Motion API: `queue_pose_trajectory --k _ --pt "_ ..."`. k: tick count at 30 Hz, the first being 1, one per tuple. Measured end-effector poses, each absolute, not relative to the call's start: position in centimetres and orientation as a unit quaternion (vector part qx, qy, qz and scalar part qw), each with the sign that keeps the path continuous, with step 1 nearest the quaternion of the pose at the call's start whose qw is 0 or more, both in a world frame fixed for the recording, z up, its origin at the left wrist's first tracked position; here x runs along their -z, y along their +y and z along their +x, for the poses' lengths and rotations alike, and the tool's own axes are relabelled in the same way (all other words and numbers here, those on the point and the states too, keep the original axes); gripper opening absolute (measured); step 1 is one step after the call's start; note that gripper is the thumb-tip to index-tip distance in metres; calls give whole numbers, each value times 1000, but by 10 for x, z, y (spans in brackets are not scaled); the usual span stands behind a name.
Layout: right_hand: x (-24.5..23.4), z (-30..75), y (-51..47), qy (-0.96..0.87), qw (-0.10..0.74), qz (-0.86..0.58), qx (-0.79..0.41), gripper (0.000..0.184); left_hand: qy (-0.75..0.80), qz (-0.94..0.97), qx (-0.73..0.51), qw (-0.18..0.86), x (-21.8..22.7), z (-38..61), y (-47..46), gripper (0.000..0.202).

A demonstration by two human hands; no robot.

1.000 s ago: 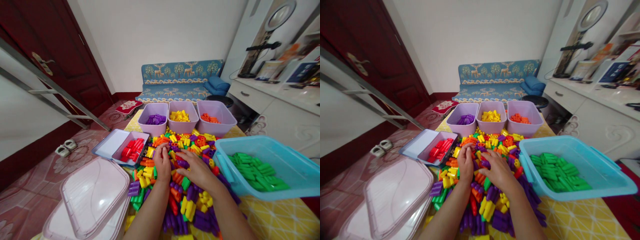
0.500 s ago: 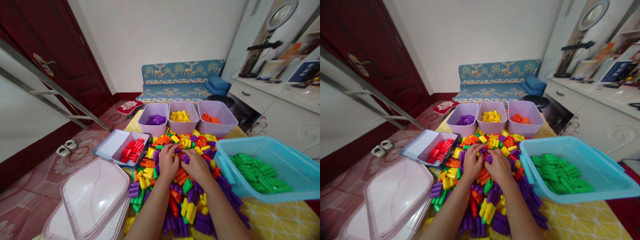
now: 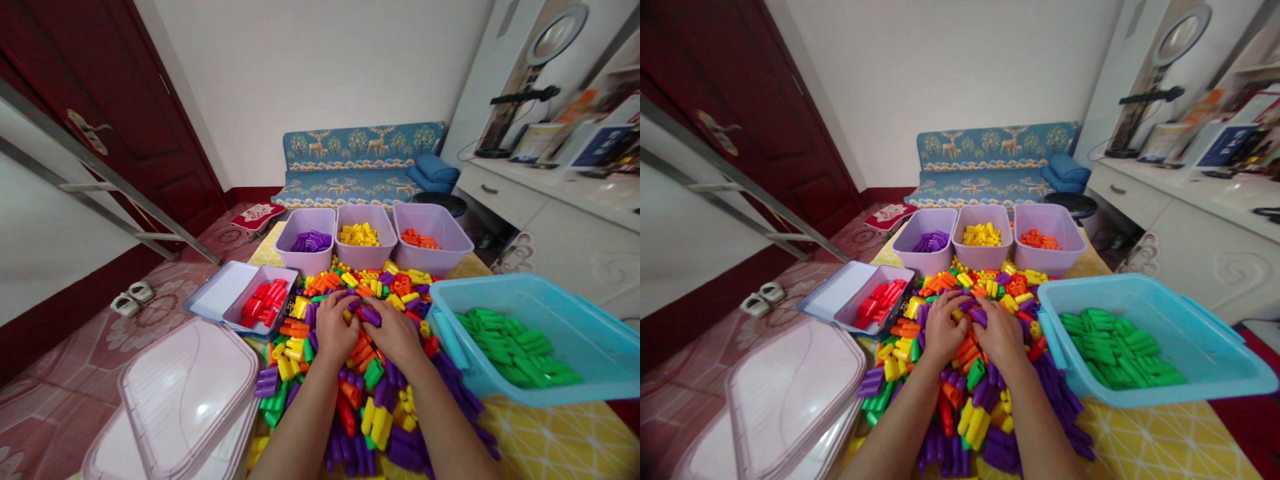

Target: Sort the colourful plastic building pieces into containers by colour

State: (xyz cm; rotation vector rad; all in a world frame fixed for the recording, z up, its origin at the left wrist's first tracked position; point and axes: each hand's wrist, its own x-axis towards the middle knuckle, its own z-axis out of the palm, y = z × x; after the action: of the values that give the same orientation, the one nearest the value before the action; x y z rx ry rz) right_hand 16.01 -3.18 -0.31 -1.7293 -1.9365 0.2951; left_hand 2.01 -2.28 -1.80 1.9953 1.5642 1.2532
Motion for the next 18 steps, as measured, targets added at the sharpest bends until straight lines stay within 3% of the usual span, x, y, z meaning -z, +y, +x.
queue_pose_trajectory --k 5,12,18 --pt "-1 159 -33 -688 261 -667 -115 37 536 695 -450 167 20 20 -22 48" --pt "-1 163 -29 -585 487 -570 -309 32 487 638 -531 272 22 23 -21 34" --pt "-2 162 -30 -503 546 -541 -396 39 393 610 -581 369 13 25 -28 45"
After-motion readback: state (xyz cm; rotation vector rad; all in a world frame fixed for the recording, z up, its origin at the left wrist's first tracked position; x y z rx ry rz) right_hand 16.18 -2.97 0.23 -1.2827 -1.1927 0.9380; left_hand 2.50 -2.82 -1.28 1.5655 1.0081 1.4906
